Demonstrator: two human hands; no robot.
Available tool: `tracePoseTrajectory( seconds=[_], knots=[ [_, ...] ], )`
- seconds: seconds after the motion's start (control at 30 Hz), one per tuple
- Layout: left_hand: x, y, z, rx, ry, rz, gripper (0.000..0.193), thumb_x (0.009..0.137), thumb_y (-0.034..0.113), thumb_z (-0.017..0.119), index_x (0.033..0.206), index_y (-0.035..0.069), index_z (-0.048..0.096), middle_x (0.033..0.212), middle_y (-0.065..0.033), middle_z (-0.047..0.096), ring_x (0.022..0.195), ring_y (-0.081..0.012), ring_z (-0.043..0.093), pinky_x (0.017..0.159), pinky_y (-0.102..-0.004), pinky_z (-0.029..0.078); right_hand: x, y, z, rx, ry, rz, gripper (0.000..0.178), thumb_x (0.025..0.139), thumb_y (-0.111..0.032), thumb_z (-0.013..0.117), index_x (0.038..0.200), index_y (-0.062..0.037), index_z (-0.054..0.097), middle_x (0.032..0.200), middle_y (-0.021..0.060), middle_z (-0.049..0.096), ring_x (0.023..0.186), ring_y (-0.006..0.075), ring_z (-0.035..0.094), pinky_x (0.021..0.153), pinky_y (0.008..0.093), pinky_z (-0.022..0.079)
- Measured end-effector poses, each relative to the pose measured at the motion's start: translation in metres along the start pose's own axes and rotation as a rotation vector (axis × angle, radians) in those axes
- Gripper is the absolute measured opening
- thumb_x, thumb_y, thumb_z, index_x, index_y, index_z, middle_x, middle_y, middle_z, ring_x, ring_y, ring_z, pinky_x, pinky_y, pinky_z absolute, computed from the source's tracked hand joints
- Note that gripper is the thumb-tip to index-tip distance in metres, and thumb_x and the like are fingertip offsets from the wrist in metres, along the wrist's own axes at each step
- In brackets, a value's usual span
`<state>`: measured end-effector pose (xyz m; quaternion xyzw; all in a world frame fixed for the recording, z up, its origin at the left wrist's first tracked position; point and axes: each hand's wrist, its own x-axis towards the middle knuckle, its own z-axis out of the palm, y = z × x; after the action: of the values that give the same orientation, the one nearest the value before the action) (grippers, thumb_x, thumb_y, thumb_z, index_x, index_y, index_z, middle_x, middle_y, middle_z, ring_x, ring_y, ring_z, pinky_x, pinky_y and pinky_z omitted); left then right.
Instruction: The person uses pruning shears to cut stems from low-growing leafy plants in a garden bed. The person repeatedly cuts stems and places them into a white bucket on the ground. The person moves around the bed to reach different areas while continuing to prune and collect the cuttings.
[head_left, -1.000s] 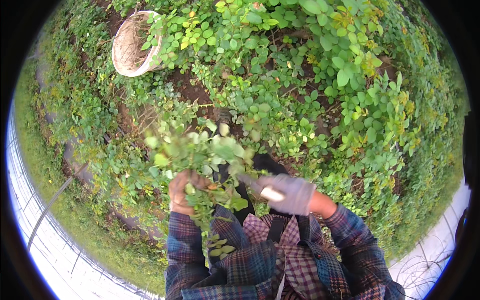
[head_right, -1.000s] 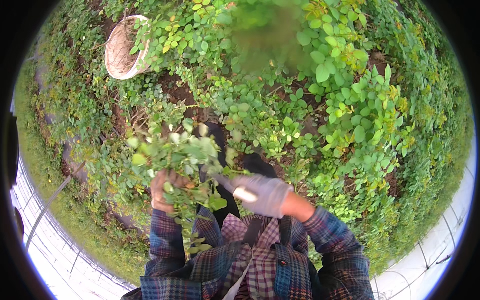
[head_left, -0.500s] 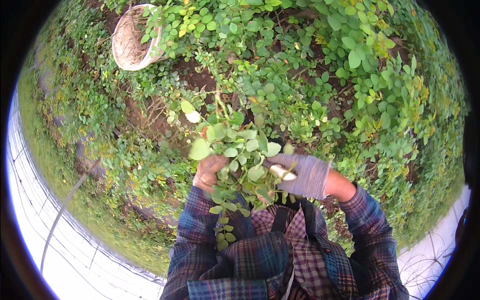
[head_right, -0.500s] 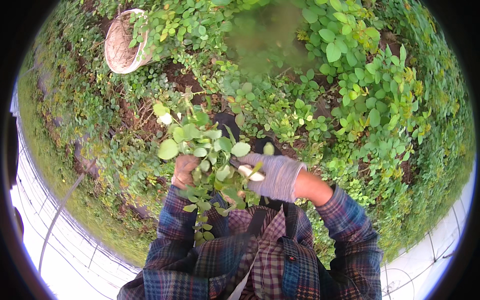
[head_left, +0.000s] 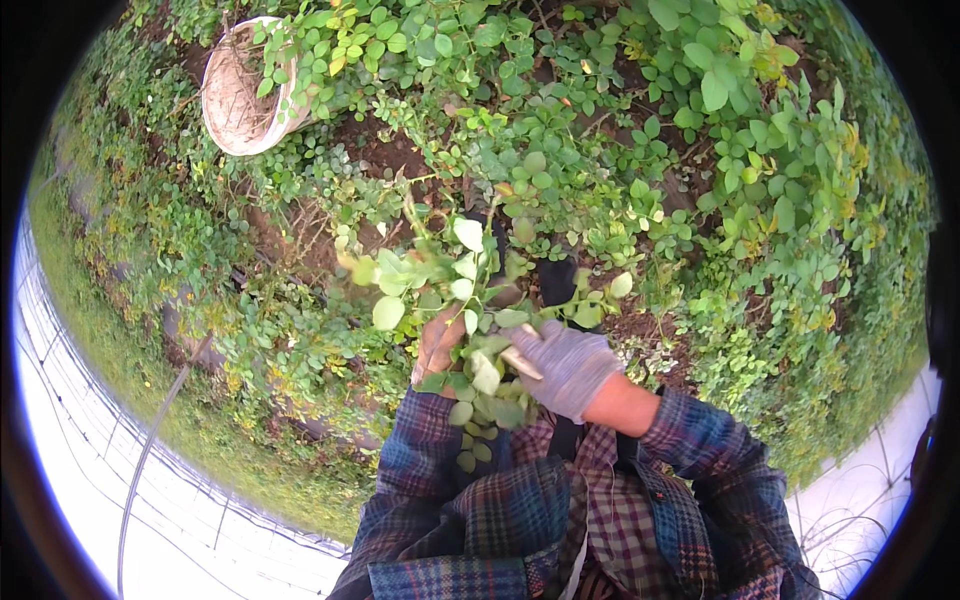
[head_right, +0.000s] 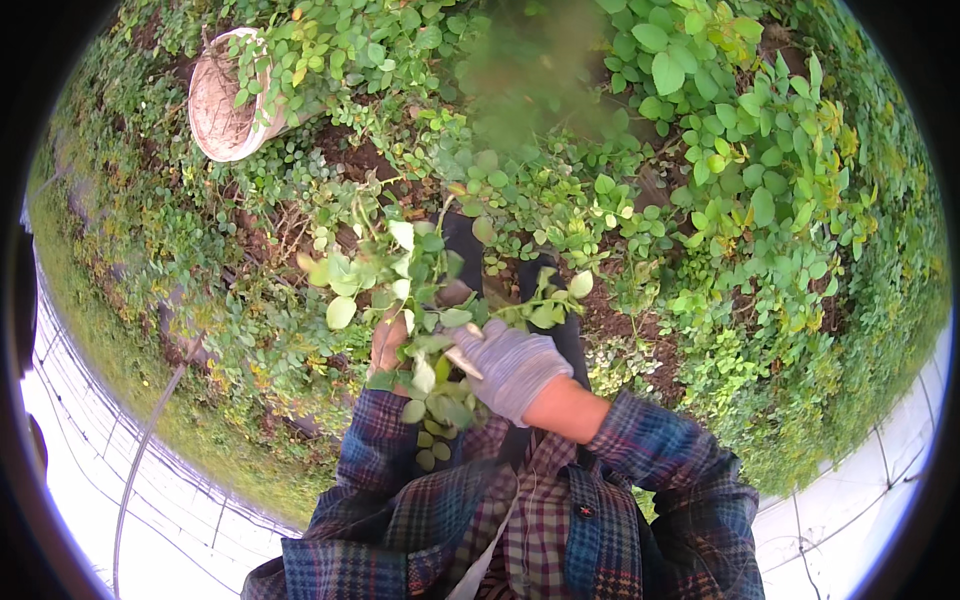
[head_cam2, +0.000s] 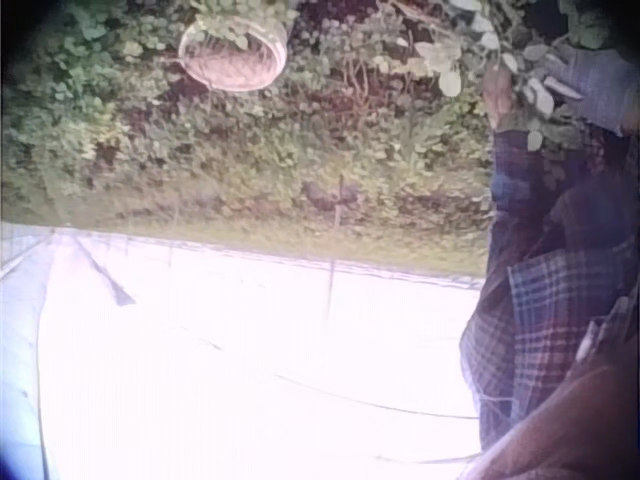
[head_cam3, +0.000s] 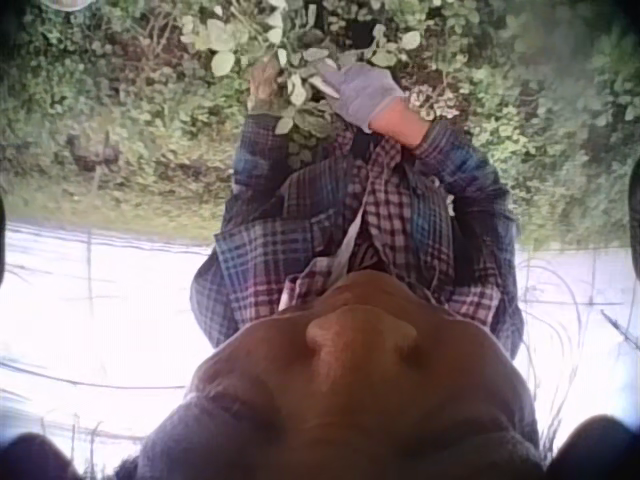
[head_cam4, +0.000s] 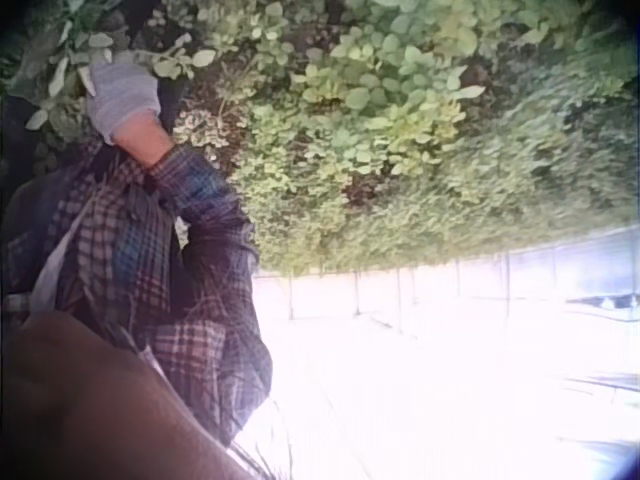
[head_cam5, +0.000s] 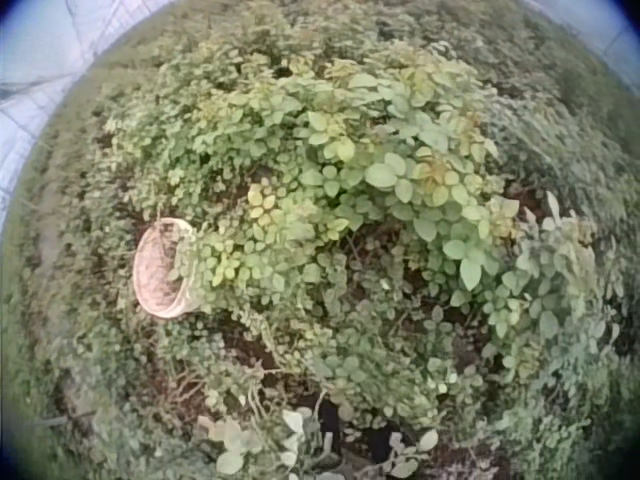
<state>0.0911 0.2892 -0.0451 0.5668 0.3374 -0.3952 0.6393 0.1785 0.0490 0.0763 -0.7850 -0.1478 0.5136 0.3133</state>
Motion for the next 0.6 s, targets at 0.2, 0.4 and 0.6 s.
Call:
tracePoseTrajectory(
  seconds=[0.2,0.4,0.6],
  knots=[
    [-0.004,0.040,0.025,1.028,0.066,0.597,0.039,0.097,0.013,0.061,0.135,0.004,0.058,0.126,-0.0123,0.066,0.105,-0.0187,0.067,0.087,-0.0320,0.054,0.021,0.009,-0.001,-0.074,-0.102,-0.010,0.041,0.087,-0.022,0.062,0.126,-0.0111,0.055,0.097,0.0205,0.062,0.081,0.0377,0.067,0.068,0.0472,0.054],
    [0.009,0.079,0.028,0.805,0.404,0.506,0.042,0.090,0.017,0.071,0.128,0.004,0.060,0.114,-0.0105,0.070,0.098,-0.0206,0.068,0.080,-0.0330,0.059,0.013,0.055,-0.055,0.093,-0.102,-0.041,0.049,0.087,-0.023,0.057,0.135,-0.0208,0.053,0.098,0.0181,0.065,0.084,0.0375,0.067,0.073,0.0460,0.054],
    [0.026,0.085,-0.018,0.194,0.124,0.274,0.038,0.096,0.014,0.064,0.128,-0.005,0.058,0.092,-0.0097,0.070,0.077,-0.0164,0.069,0.067,-0.0292,0.058,0.111,0.154,-0.075,0.170,0.543,0.478,0.040,0.091,-0.021,0.056,0.131,-0.0139,0.057,0.108,0.0225,0.069,0.096,0.0416,0.068,0.086,0.0498,0.053]
  ],
)
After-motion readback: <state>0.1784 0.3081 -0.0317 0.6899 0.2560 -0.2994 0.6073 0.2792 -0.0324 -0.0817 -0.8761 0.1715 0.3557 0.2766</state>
